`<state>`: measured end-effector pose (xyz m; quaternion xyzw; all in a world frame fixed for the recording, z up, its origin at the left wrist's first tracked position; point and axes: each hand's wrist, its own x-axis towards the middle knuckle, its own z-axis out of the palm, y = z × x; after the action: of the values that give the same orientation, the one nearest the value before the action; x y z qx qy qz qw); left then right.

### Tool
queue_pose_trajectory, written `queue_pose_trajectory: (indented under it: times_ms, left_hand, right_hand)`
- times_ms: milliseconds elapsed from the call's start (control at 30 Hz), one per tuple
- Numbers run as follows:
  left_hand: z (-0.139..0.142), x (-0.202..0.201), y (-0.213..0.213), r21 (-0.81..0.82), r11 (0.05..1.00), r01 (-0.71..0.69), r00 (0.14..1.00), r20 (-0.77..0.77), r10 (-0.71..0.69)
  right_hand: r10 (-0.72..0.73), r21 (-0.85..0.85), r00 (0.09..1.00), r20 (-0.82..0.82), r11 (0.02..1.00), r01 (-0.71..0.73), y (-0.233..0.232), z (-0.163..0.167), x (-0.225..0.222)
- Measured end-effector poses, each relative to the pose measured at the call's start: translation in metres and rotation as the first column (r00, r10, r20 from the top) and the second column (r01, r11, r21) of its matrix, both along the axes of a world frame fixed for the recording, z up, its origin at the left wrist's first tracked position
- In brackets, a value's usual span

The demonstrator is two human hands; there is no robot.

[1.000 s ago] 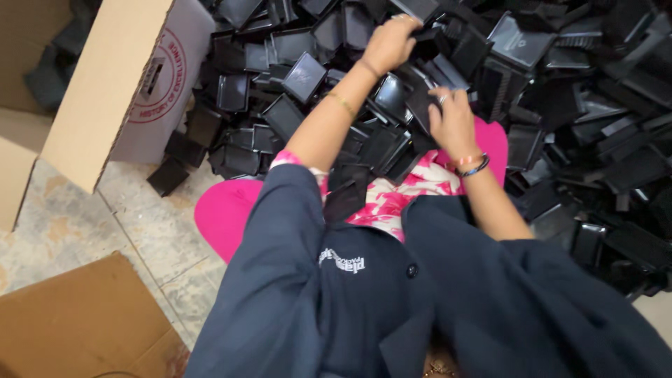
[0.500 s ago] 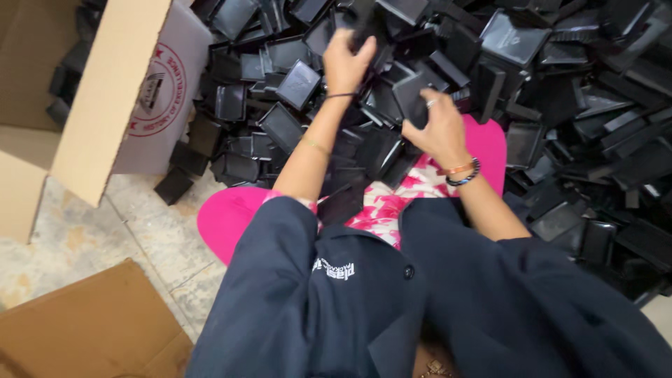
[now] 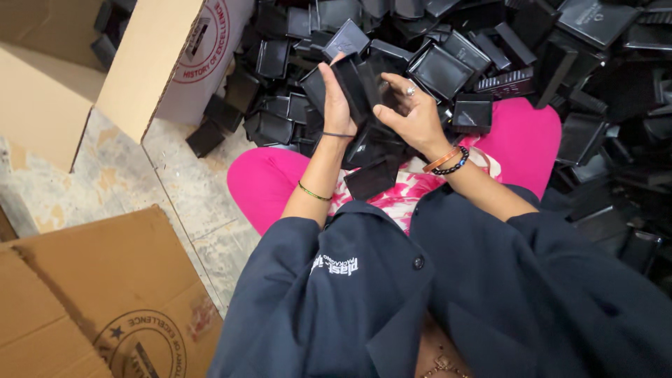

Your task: The person sits on the floor and repeatedly picks up small black plastic parts from a large pile, inspects them by turning them over, and places them into a cardboard box. The process continues with the same repetitive pick, inspect, and place cycle.

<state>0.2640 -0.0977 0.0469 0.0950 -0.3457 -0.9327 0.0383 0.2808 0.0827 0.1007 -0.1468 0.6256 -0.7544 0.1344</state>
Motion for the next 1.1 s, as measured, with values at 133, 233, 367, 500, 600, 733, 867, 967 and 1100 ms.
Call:
queue_pose_trajectory:
  times_ms: [133,233,367,500,600,733,867,967,1100]
  left_hand:
    - [0.004,0.012,0.005,-0.244,0.970,-0.012,1.000,-0.031,0.005]
    - [0.005,0.017,0.014,-0.403,0.911,-0.082,0.996,-0.056,0.065]
    - [0.012,0.016,0.014,-0.445,0.884,-0.146,0.989,-0.034,0.146]
    - [0.021,0.015,0.016,-0.423,0.903,-0.081,0.996,-0.004,0.087]
    - [0.027,0.018,0.022,-0.363,0.931,-0.037,0.996,0.057,0.062]
    - [0.036,0.030,0.024,-0.332,0.942,0.039,0.999,0.022,-0.033]
    - [0.046,0.046,0.015,-0.456,0.890,0.000,1.000,0.028,0.014]
    - [0.051,0.054,0.005,-0.360,0.930,-0.070,0.998,-0.026,0.065]
    - [0.054,0.056,0.000,-0.488,0.870,-0.072,0.997,-0.056,0.051]
  right_hand:
    - [0.032,-0.006,0.999,0.035,0.999,-0.032,-0.001,0.004,-0.002]
    - [0.044,-0.018,0.995,0.094,0.999,-0.043,-0.001,0.007,0.000]
    - [0.028,0.045,0.999,0.022,0.999,-0.029,0.000,0.011,0.005]
    - [0.058,0.041,0.998,0.024,0.997,-0.059,-0.001,0.015,0.008]
    - [0.065,-0.010,0.996,0.065,0.998,-0.065,-0.004,0.019,0.009]
    - [0.002,0.234,0.960,-0.280,0.970,0.066,-0.004,0.024,0.012]
    - [-0.007,0.310,0.887,-0.462,0.935,0.169,0.004,0.023,0.002]
    - [0.167,-0.179,0.986,0.016,0.971,-0.161,0.007,0.017,-0.009]
    - [0.180,-0.034,0.964,0.195,0.984,-0.176,-0.004,0.007,-0.009]
